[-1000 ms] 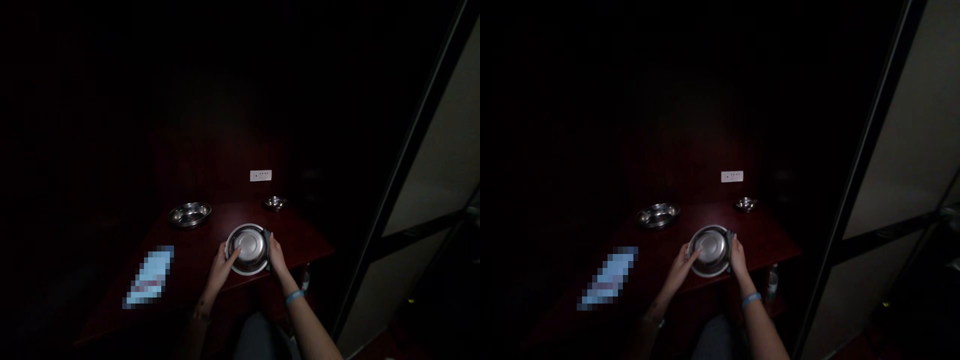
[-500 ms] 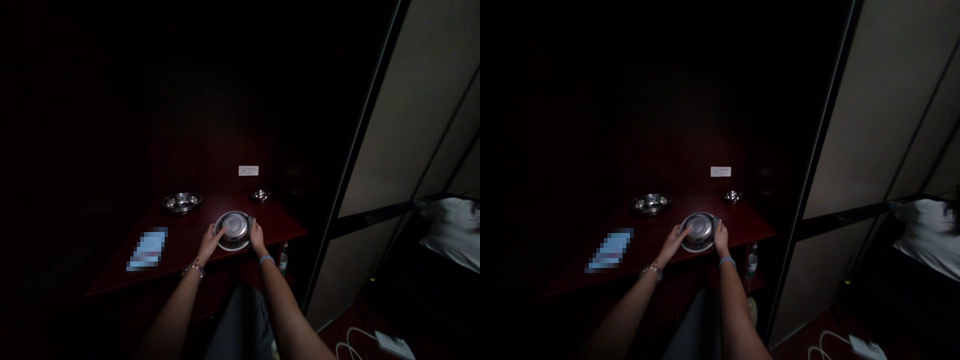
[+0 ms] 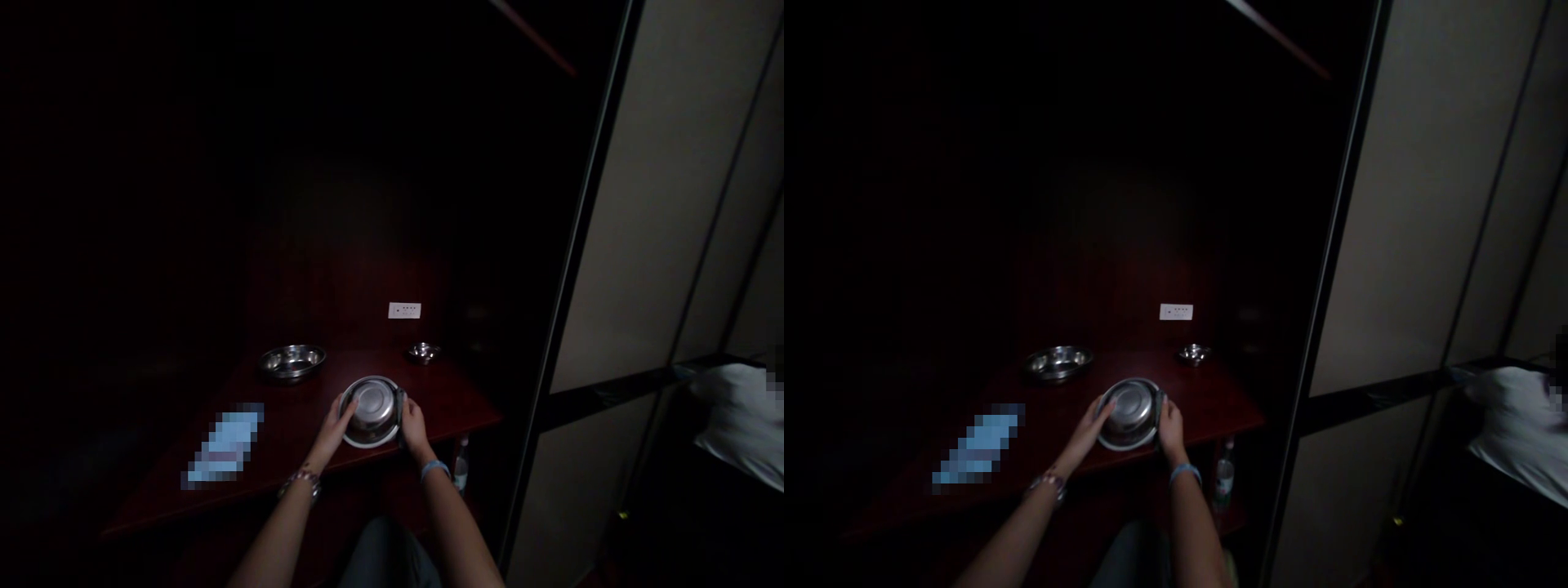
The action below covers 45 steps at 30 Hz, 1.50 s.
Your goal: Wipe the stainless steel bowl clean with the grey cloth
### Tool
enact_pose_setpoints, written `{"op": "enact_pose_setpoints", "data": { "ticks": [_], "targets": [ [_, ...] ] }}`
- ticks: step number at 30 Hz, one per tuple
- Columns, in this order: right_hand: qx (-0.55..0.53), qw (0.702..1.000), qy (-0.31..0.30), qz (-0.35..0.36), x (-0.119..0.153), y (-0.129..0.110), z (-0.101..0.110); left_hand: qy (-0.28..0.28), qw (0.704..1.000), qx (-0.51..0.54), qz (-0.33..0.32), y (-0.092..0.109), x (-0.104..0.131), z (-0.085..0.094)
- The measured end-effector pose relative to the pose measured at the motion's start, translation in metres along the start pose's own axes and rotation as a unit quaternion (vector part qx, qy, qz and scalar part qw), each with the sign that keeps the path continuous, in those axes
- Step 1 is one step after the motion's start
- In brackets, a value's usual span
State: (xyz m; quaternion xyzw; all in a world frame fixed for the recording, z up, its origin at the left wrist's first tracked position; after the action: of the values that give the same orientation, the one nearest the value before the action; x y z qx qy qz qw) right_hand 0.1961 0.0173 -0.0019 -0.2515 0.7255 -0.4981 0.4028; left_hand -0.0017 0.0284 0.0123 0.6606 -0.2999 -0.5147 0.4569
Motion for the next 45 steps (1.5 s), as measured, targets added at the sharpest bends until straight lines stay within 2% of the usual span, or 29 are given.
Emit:
{"op": "enact_pose_setpoints", "data": {
  "ticks": [3,8,13,23,29,36,45],
  "targets": [
    [-0.012,1.000,-0.010,-0.005,0.001,-0.003,0.001,-0.011,1.000,-0.015,0.013,0.000,0.001,-0.001],
    [-0.016,1.000,-0.011,-0.012,0.000,-0.003,0.000,0.008,0.999,-0.044,0.029,-0.007,-0.003,-0.002],
    [-0.018,1.000,-0.004,-0.016,-0.002,0.001,0.000,0.000,0.998,-0.058,0.021,-0.011,-0.006,-0.004],
    [-0.018,0.999,-0.020,-0.021,-0.003,0.002,0.000,0.017,0.999,-0.035,0.018,-0.021,-0.011,-0.006],
    [-0.043,0.998,-0.032,-0.037,-0.004,0.004,-0.002,0.016,0.999,-0.020,0.030,-0.010,-0.004,-0.002],
    [-0.004,1.000,0.001,-0.014,-0.001,0.001,-0.001,0.041,0.999,-0.010,0.024,0.001,0.002,-0.001],
    [0.012,0.999,-0.032,-0.003,-0.002,-0.001,0.000,0.067,0.997,0.028,0.030,0.009,0.006,-0.003]
  ]
}}
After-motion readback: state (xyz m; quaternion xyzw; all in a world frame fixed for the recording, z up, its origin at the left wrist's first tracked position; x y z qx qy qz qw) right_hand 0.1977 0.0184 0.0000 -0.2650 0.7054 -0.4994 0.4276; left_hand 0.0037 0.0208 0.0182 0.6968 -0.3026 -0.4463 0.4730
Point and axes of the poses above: each hand's wrist, its own x-axis away from the middle knuckle, its own z-axis out of the back of the hand, y = z × x, the point moved 1 cm from there along -x, towards the middle knuckle, and after that the axes turned 14 degrees about y, right-handed, at the moved point
